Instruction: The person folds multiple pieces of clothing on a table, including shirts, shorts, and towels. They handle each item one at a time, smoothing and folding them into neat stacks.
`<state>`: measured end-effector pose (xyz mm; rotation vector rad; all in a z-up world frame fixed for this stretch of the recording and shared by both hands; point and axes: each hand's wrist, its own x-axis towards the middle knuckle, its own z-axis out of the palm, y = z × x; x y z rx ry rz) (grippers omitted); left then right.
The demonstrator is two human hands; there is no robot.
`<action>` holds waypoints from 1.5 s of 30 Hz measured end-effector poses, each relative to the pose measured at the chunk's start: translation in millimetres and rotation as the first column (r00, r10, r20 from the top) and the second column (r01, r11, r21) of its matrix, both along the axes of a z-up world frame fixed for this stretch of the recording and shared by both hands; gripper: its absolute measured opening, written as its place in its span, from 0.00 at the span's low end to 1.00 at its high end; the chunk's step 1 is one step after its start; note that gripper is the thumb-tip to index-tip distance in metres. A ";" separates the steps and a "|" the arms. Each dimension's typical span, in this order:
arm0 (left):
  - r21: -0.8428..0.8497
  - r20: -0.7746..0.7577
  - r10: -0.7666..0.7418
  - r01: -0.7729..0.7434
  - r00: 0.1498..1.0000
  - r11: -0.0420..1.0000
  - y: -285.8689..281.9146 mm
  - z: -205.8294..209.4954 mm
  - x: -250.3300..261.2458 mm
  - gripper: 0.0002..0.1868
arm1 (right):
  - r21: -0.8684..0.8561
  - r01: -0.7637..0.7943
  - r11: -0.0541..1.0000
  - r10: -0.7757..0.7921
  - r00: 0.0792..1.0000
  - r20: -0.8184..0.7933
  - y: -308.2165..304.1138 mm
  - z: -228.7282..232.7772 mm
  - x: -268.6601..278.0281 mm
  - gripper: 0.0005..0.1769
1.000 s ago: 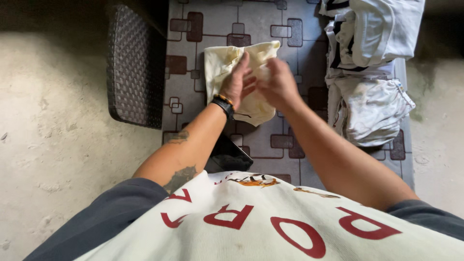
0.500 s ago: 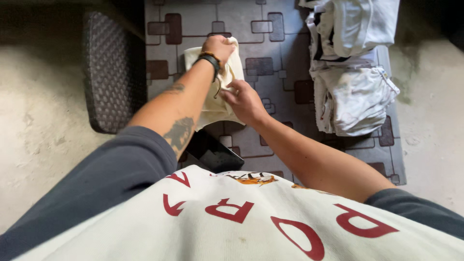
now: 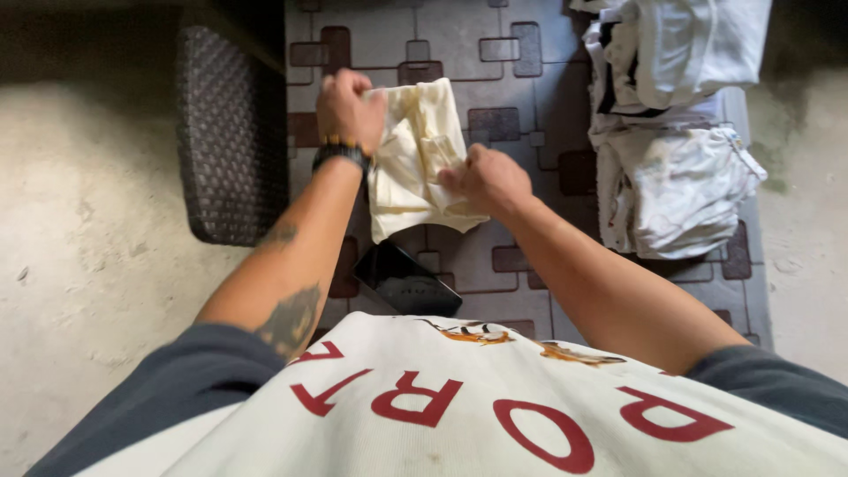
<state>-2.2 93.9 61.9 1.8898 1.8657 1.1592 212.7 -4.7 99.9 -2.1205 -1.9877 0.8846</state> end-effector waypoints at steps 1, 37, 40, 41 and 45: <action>-0.086 -0.008 -0.026 0.026 1.000 0.996 -26.5 -0.3 -9.4 0.07 | 0.026 0.024 0.999 -0.023 0.999 -0.046 0.8 -2.4 0.8 0.26; -0.499 0.075 0.156 -0.099 0.985 0.861 22.7 -79.2 -10.9 0.47 | 0.377 -0.241 0.894 0.337 0.917 -0.213 3.4 -44.7 -40.0 0.20; -0.649 0.203 0.126 0.037 0.971 0.760 32.3 -73.5 -21.8 0.33 | 0.177 -0.167 0.970 0.216 0.925 -0.311 22.4 -52.3 -41.5 0.17; -0.682 0.237 0.087 0.102 0.968 0.725 34.2 -71.5 -22.4 0.27 | 0.098 -0.155 0.983 0.180 0.924 -0.337 29.5 -52.4 -37.8 0.17; -0.539 0.367 -0.026 0.235 0.930 0.809 35.0 -64.3 -34.9 0.26 | -0.361 0.071 0.930 -0.354 0.443 -0.824 41.9 -42.1 -13.6 0.25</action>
